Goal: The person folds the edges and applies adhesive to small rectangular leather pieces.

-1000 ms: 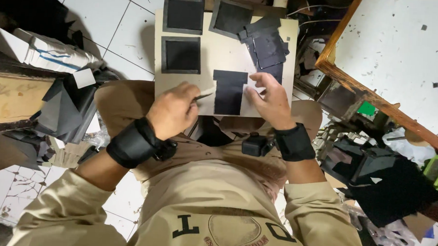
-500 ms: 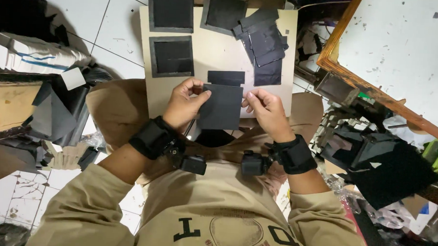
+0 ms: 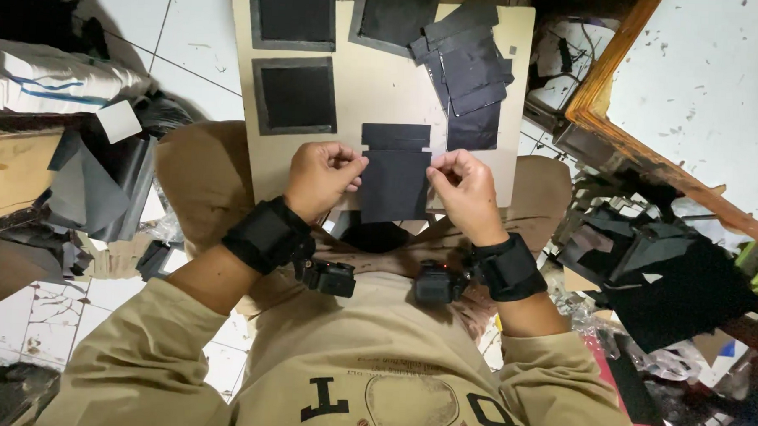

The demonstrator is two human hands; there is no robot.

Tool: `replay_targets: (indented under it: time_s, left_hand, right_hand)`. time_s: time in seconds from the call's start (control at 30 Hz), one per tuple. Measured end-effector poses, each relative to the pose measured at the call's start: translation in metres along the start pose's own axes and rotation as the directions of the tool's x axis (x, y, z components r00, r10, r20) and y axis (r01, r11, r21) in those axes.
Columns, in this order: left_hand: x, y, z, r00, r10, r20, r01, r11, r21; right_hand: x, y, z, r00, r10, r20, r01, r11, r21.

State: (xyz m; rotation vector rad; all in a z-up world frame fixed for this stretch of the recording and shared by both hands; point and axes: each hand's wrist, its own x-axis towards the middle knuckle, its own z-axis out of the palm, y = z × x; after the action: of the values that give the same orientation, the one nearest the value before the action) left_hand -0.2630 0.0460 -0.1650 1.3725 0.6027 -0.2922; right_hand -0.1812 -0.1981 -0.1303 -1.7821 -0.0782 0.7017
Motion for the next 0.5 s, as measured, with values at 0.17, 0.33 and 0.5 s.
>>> replay_targets:
  time_s: [0.17,0.33,0.5]
  left_hand:
    - [0.005,0.004,0.001,0.996,0.071,-0.045,-0.064,0.988,0.141]
    - [0.007,0.007,0.0,0.997,0.064,-0.044,-0.056,0.984,0.17]
    - [0.008,0.014,0.0,0.998,0.04,-0.041,-0.03,0.973,0.227]
  right_hand:
    - [-0.001,-0.003,0.006,0.992,-0.098,-0.083,0.081,0.979,-0.185]
    - [-0.002,-0.018,0.009,0.989,-0.116,-0.093,0.085,0.955,-0.285]
    - [-0.001,-0.018,0.01,0.988,-0.103,-0.117,0.061,0.946,-0.319]
